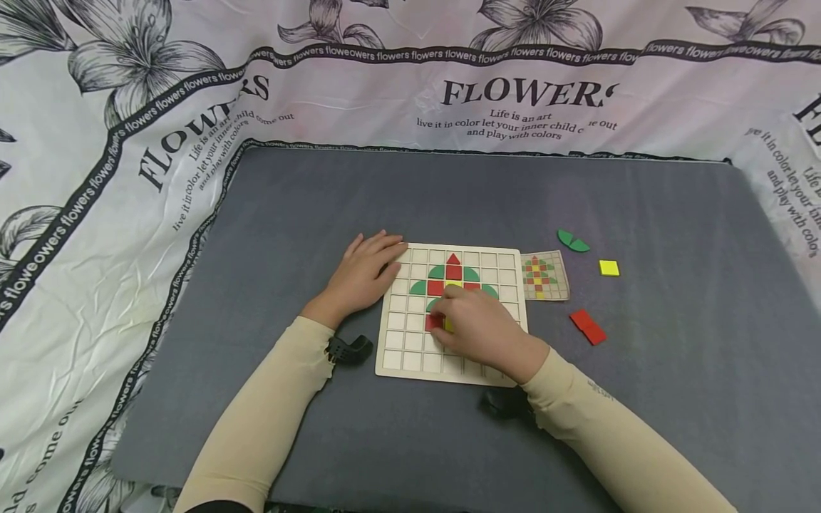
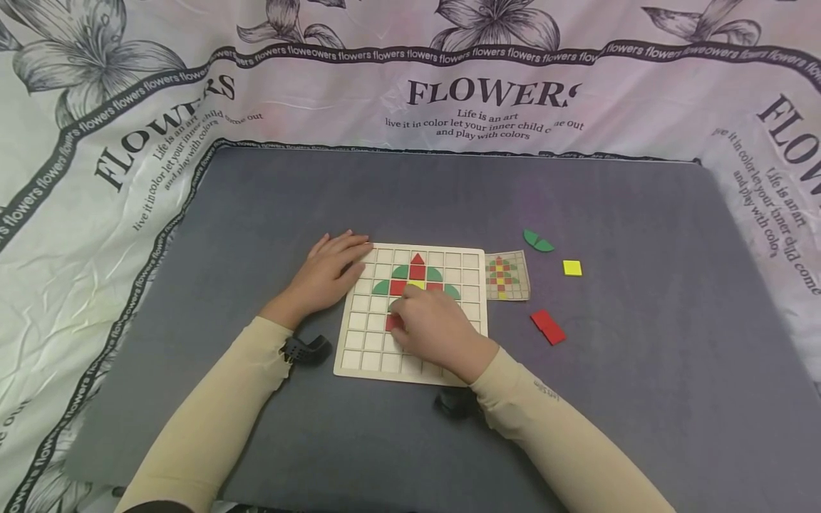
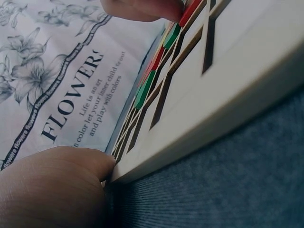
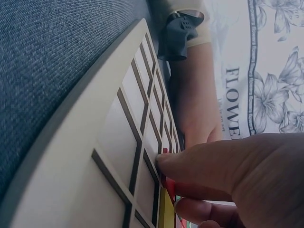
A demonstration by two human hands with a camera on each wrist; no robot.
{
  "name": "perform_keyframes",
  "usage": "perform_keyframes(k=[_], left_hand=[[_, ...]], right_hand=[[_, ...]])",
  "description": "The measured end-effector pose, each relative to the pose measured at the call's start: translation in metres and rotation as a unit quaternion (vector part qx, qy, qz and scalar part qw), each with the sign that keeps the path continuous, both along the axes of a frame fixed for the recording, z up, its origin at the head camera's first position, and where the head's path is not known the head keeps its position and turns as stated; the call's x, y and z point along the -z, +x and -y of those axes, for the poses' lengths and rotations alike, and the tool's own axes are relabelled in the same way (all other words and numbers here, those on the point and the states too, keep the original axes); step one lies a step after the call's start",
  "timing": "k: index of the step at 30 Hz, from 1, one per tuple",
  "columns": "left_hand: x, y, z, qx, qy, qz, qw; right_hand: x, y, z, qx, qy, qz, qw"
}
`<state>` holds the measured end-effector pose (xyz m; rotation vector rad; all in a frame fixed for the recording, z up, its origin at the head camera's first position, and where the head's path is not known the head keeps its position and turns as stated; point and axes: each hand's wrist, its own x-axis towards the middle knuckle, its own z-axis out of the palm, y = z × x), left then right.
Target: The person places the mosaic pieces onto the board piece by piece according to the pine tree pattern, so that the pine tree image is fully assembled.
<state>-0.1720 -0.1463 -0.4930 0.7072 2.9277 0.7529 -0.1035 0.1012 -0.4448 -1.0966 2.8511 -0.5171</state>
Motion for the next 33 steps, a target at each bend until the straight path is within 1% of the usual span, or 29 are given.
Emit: perform_keyframes(k=[5,10,14,18,21,28,33], left_hand=[[-0.001,0.000,0.000,0.000,-0.001,0.002,1.0000],[-0.002,0.000,-0.001,0.001,-0.001,0.002,1.0000],[-0.001,-0.001,-0.001,-0.001,-0.003,0.002,1.0000],[0.001,-0.001,-0.001,-0.001,-0.005,0.006,1.0000],[0.002,-0.001,-0.001,-0.002,-0.005,0.006,1.0000],[0.002,-0.001,-0.001,-0.003,-0.003,0.007,1.0000],[0.001,0.000,0.000,-0.003,-0.001,0.006,1.0000]], right_hand=[[-0.002,0.000,-0.002,-0.004,-0.004,-0.002,1.000],[-0.005,0.001,-0.007,-0.005,-0.008,-0.015,1.000],[-0.005,0.001,-0.012,-0.006,-0.005,-0.027,1.000],[-0.005,0.002,-0.018,0.001,-0.003,-0.025,1.000],[-0.005,0.004,-0.024,0.014,-0.010,-0.019,1.000],[-0.003,0.008,-0.041,0.068,-0.019,-0.011,0.997],[-0.002,0.011,-0.050,0.093,-0.021,-0.008,0.995]])
